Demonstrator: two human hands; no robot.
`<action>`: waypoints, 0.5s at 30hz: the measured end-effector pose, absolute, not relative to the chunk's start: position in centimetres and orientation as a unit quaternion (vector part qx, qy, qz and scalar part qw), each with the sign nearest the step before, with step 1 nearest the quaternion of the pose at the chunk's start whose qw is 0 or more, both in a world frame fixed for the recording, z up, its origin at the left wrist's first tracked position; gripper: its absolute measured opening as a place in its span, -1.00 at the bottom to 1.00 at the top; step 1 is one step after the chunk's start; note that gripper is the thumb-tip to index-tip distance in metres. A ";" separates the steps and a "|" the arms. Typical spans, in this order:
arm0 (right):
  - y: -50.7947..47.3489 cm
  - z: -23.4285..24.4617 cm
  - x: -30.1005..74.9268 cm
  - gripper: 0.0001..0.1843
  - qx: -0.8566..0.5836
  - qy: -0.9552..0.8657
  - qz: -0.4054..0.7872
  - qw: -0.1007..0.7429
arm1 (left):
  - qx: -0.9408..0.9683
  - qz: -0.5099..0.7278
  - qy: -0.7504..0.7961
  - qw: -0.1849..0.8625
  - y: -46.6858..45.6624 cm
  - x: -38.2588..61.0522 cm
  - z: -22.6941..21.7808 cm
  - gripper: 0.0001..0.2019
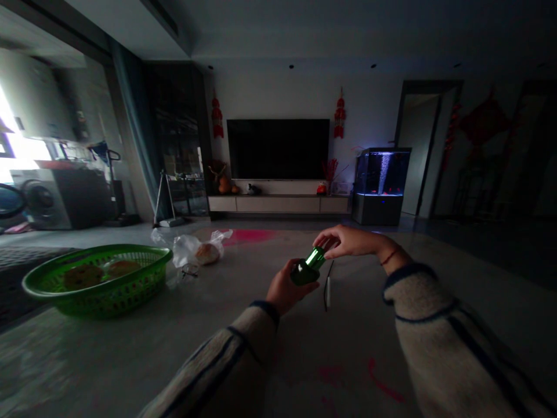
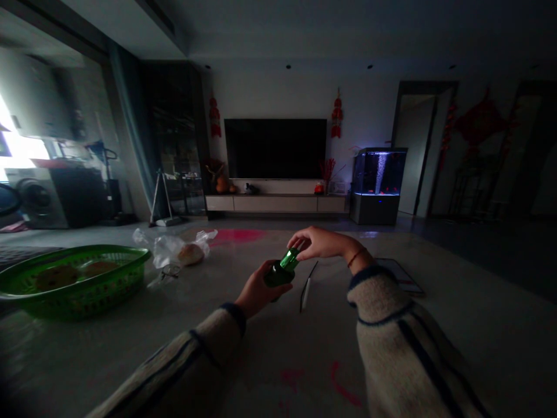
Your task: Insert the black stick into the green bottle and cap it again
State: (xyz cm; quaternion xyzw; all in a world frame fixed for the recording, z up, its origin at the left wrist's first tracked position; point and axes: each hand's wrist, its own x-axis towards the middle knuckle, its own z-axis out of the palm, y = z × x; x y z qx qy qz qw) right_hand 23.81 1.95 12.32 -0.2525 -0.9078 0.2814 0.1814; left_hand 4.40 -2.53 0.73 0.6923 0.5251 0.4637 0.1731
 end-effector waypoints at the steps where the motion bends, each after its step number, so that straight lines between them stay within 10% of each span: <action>1: 2.0 12.3 23.8 -0.62 -0.254 -0.907 0.281 0.185 | 0.693 0.467 0.520 0.176 -2.5 4.4 0.7 -0.37; 15: 1.7 12.4 23.7 -0.67 -0.258 -0.900 0.299 0.183 | 0.692 0.464 0.522 0.182 -2.7 4.4 0.8 -0.38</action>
